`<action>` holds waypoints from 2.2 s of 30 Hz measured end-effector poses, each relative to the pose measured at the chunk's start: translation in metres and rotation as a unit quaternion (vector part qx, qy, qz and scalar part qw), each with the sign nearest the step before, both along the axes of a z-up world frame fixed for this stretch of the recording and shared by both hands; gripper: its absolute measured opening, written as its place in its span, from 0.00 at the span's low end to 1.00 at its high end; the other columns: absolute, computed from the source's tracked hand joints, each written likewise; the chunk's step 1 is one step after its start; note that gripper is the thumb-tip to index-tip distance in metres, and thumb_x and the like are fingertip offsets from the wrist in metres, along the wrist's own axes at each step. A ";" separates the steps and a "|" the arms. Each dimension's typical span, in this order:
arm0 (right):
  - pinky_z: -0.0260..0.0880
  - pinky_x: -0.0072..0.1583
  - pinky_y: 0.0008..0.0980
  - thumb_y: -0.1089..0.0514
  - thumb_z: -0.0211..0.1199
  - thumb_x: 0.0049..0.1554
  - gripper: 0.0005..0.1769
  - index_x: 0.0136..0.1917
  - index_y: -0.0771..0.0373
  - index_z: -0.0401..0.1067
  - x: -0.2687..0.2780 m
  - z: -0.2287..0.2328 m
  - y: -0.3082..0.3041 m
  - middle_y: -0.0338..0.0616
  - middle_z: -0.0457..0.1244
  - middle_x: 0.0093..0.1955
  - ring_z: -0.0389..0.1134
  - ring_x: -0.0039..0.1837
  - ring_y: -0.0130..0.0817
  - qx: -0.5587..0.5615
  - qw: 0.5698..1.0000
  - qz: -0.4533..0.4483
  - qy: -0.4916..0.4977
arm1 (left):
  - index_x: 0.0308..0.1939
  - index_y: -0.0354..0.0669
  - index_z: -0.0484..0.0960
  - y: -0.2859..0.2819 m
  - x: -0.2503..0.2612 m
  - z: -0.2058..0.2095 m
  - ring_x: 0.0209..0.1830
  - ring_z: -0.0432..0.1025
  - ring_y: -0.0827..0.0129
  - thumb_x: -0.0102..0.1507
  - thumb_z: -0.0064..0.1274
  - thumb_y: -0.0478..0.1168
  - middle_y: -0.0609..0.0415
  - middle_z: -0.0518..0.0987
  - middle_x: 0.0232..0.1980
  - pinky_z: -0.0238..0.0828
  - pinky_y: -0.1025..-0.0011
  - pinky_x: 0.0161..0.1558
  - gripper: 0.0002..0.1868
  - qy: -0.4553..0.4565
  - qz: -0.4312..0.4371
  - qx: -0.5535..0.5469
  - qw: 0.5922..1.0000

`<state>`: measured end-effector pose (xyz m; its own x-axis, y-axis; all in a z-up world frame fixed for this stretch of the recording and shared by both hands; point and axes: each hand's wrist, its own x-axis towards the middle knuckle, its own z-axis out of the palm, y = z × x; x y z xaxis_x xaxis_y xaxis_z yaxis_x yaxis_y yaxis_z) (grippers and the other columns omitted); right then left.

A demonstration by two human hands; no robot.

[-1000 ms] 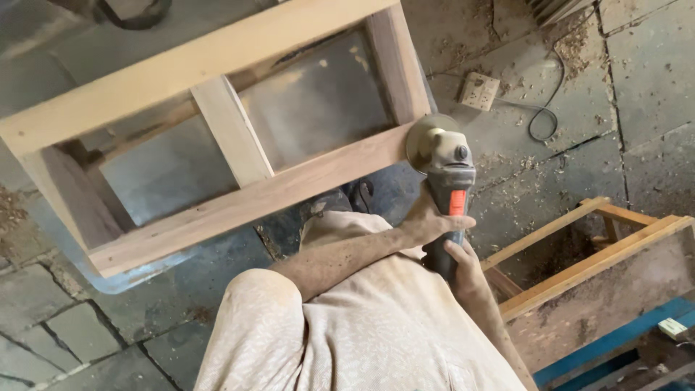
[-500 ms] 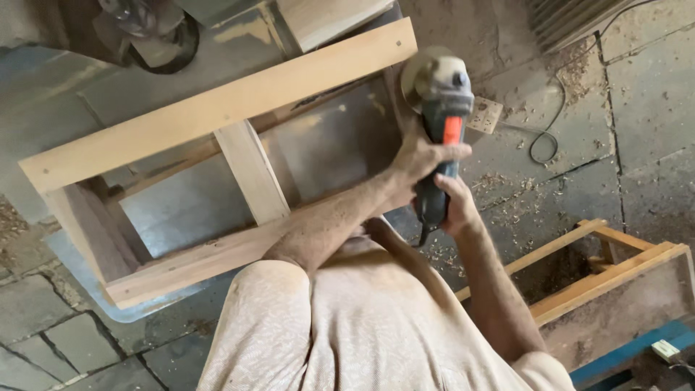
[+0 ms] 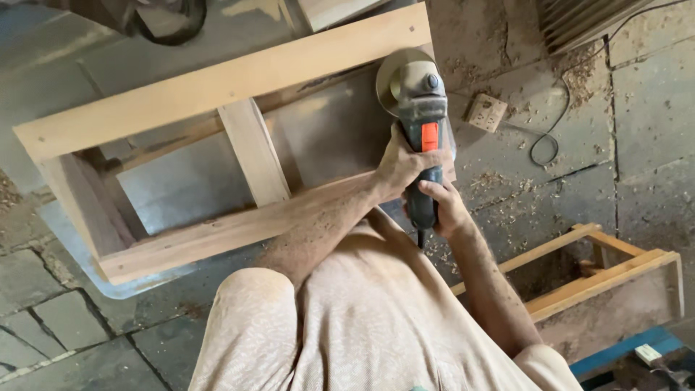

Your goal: The person uses an angle grinder to sand the surface of a wooden frame placed on a workbench. They move the tool along the edges and flat surfaces of the wood, generating sawdust, and briefly pause to wipe the surface with their hand.

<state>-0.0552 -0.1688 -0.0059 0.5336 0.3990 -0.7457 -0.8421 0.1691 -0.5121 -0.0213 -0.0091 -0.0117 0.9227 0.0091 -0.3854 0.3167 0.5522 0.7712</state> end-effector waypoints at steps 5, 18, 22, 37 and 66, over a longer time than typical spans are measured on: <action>0.77 0.44 0.40 0.50 0.67 0.54 0.28 0.61 0.66 0.66 -0.022 -0.002 -0.017 0.53 0.67 0.47 0.72 0.42 0.43 0.009 1.000 0.009 -0.009 | 0.54 0.25 0.74 -0.011 -0.021 0.000 0.43 0.77 0.64 0.56 0.70 0.34 0.46 0.80 0.45 0.81 0.66 0.47 0.27 -0.042 -0.042 -0.063 0.996; 0.77 0.46 0.42 0.52 0.66 0.53 0.28 0.64 0.64 0.64 -0.085 -0.003 -0.061 0.49 0.67 0.49 0.72 0.44 0.43 -0.010 1.000 -0.012 0.021 | 0.65 0.32 0.61 -0.057 -0.083 -0.011 0.53 0.72 0.67 0.55 0.71 0.42 0.48 0.73 0.55 0.78 0.68 0.53 0.43 -0.043 -0.045 0.061 0.996; 0.77 0.50 0.40 0.51 0.65 0.55 0.30 0.65 0.68 0.65 -0.108 -0.012 -0.080 0.53 0.68 0.50 0.72 0.48 0.42 -0.003 1.000 -0.002 0.001 | 0.64 0.35 0.59 -0.072 -0.103 -0.006 0.50 0.71 0.69 0.53 0.72 0.45 0.51 0.72 0.53 0.77 0.69 0.50 0.46 -0.011 -0.051 0.126 0.991; 0.75 0.55 0.43 0.50 0.65 0.54 0.33 0.68 0.66 0.62 -0.180 -0.019 -0.124 0.51 0.67 0.53 0.71 0.53 0.43 0.024 0.990 -0.135 0.008 | 0.67 0.32 0.57 -0.120 -0.127 -0.004 0.54 0.71 0.59 0.48 0.74 0.50 0.44 0.70 0.57 0.76 0.66 0.55 0.53 -0.035 -0.165 0.143 0.975; 0.77 0.44 0.40 0.49 0.66 0.55 0.28 0.62 0.69 0.65 0.012 -0.002 -0.032 0.54 0.67 0.48 0.72 0.42 0.44 -0.005 0.999 -0.029 -0.014 | 0.63 0.23 0.64 -0.025 0.023 -0.006 0.47 0.73 0.59 0.56 0.71 0.41 0.41 0.73 0.49 0.80 0.63 0.46 0.41 -0.009 -0.089 -0.020 0.996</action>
<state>-0.0429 -0.2008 -0.0082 0.5762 0.3599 -0.7338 -0.8164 0.2111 -0.5375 0.0021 -0.0337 -0.0173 0.9151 -0.1704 -0.3655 0.3986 0.5190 0.7561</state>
